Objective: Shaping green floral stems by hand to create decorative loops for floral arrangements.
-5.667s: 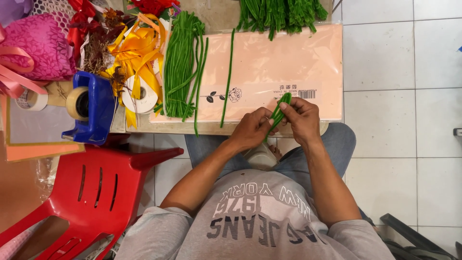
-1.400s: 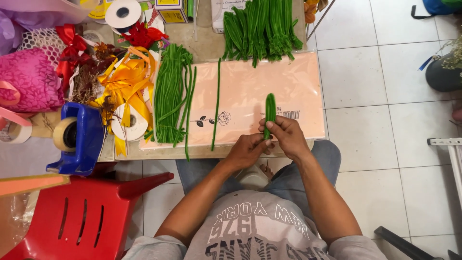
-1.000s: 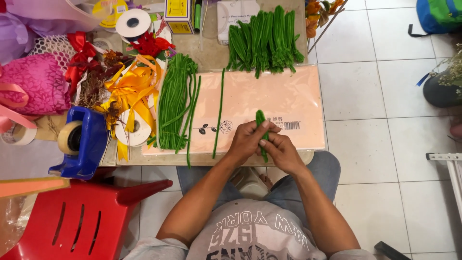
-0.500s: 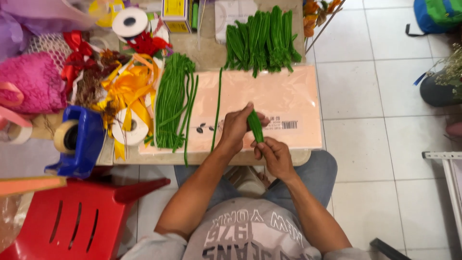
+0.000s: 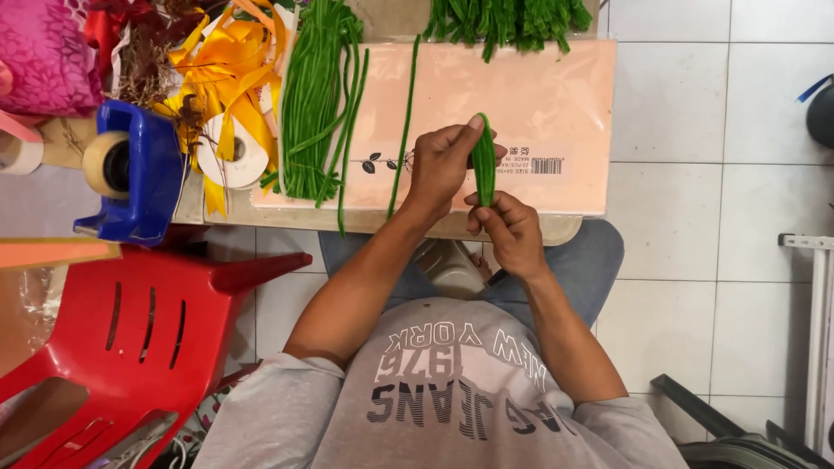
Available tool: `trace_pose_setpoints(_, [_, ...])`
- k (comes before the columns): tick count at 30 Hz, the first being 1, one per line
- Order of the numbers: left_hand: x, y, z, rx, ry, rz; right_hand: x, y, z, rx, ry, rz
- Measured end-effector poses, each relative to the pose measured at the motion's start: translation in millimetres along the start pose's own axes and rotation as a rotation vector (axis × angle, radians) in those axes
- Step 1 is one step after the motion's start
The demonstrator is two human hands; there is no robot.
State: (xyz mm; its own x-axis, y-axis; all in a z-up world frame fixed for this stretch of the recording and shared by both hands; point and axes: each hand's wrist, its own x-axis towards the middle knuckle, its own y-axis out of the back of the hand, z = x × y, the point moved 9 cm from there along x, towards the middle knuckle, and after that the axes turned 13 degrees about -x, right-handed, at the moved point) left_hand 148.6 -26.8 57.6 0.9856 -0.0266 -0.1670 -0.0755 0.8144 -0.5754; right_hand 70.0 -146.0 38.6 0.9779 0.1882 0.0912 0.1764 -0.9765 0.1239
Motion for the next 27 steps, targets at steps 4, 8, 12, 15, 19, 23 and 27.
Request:
trace_pose_setpoints(4, [-4.3, -3.9, 10.9, -0.015, 0.025, 0.030, -4.7, -3.4, -0.4, 0.018, -0.018, -0.005])
trace_pose_setpoints(8, [-6.6, -0.2, 19.4, -0.016, 0.018, 0.121, -5.6, -3.7, 8.3, -0.019, 0.059, -0.027])
trace_pose_setpoints(12, [-6.8, 0.9, 13.3, -0.045, 0.078, 0.151, -3.7, -2.4, 12.8, 0.048, 0.164, -0.023])
trace_pose_setpoints(15, [-2.8, 1.0, 6.1, -0.103, 0.081, 0.051, -6.7, -3.6, 12.0, 0.115, 0.183, -0.034])
trace_pose_setpoints(19, [-7.0, -10.7, -10.2, -0.335, 0.226, -0.160, -11.3, -7.2, 7.0, 0.206, 0.209, -0.039])
trace_pose_setpoints(23, [-7.9, -24.7, -16.3, -0.556, 0.250, -0.332, -13.7, -9.5, 3.9, 0.249, 0.228, -0.040])
trace_pose_setpoints(27, [-5.2, -27.3, -18.0, -0.634, 0.242, -0.395, -12.3, -9.2, -0.2, 0.275, 0.243, -0.033])
